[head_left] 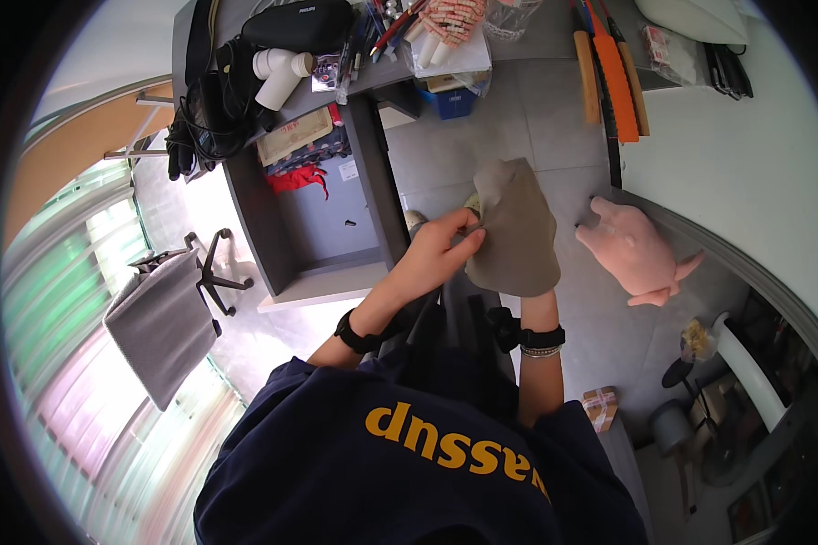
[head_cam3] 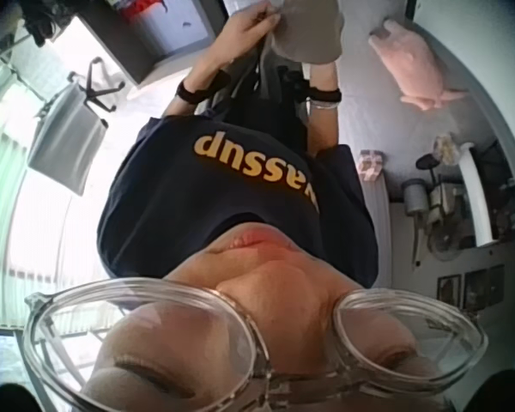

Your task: The person cleans a set of pens by wiping each one with a cloth and placing them into a drawer.

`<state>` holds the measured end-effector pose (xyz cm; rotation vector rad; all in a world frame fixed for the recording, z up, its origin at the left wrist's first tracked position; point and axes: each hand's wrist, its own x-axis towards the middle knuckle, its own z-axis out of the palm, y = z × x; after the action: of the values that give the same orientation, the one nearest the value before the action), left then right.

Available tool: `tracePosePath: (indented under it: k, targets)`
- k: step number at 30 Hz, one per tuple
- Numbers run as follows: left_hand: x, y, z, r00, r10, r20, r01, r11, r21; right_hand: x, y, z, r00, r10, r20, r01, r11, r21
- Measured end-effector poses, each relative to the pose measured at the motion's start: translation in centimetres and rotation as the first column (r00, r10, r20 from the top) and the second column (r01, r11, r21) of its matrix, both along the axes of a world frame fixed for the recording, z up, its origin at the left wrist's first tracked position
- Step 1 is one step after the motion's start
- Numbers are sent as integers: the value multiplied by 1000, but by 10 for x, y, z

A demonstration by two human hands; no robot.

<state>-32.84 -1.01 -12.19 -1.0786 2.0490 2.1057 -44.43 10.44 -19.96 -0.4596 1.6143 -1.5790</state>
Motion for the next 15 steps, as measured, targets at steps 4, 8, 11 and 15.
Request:
tracePosePath:
  k: [4,8,11,15]
  targets:
    - [19,5,-5,987,154,-52,-154,988,2,16,6,-28,892,-49,449,131,979,-154]
    - [31,11,-10,982,181,-58,-182,983,3,20,10,-31,791,-43,610,187,966,-175]
    - [45,12,-15,983,174,-62,-175,984,-20,32,12,-20,632,-22,774,333,910,-247]
    - [80,5,-26,986,156,54,-144,973,-182,34,14,-15,573,5,820,329,915,-235]
